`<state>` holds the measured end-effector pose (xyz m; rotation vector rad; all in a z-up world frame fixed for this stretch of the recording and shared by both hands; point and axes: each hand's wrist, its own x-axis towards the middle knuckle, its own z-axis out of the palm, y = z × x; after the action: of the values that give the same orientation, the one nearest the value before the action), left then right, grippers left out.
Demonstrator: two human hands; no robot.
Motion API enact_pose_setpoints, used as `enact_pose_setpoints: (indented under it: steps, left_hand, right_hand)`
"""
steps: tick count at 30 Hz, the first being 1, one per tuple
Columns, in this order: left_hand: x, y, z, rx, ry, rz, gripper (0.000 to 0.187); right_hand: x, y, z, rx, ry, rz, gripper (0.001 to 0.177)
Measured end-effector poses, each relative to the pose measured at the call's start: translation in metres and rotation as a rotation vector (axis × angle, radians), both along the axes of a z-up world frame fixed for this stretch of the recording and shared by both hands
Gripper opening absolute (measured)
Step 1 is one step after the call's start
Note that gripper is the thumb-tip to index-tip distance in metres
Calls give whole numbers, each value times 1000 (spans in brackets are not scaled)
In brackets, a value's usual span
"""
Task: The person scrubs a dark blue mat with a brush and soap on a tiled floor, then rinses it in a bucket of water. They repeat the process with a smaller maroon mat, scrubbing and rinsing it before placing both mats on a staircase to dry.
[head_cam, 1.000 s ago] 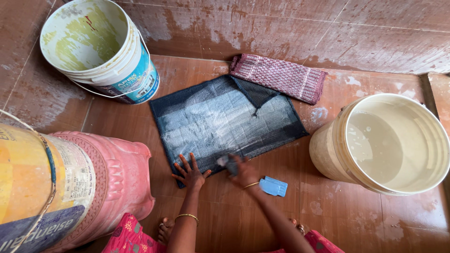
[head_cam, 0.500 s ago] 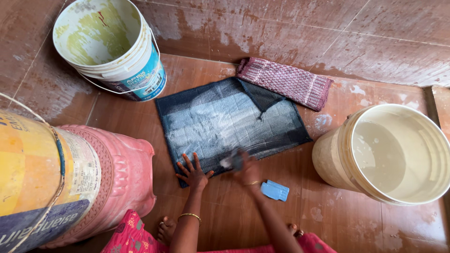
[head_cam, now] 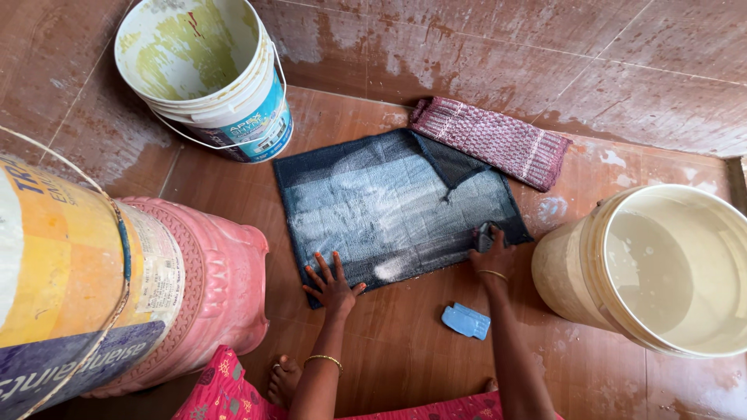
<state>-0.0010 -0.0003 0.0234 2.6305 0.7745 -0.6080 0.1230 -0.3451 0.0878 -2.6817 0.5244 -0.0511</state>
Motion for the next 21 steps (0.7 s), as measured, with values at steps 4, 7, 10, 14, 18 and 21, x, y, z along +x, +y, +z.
enact_pose_setpoints:
  steps: [4,7,10,14,18,21]
  left_hand:
    - [0,-2,-10,-17,7,7,125]
    - [-3,-1,-29,243,-17,-98,124]
    - [-5,-1,-34,398,-58,-144,125]
    - [0,-1,-11,-40,7,25,126]
    - [-2,-2,4,-28,-24,14,126]
    - [0,-1,7,-22,-31,14,126]
  right_hand:
    - [-25,92,-15,92,-159,379,90]
    - [-74,184,-4,64,236,528,99]
    - [-93,208,6,73,376,665,100]
    - [-56,142,-15,208,178,630,97]
    - [-4,35,-15,-18,24,254,89]
    - [12,17,-14,-127,37,44,87]
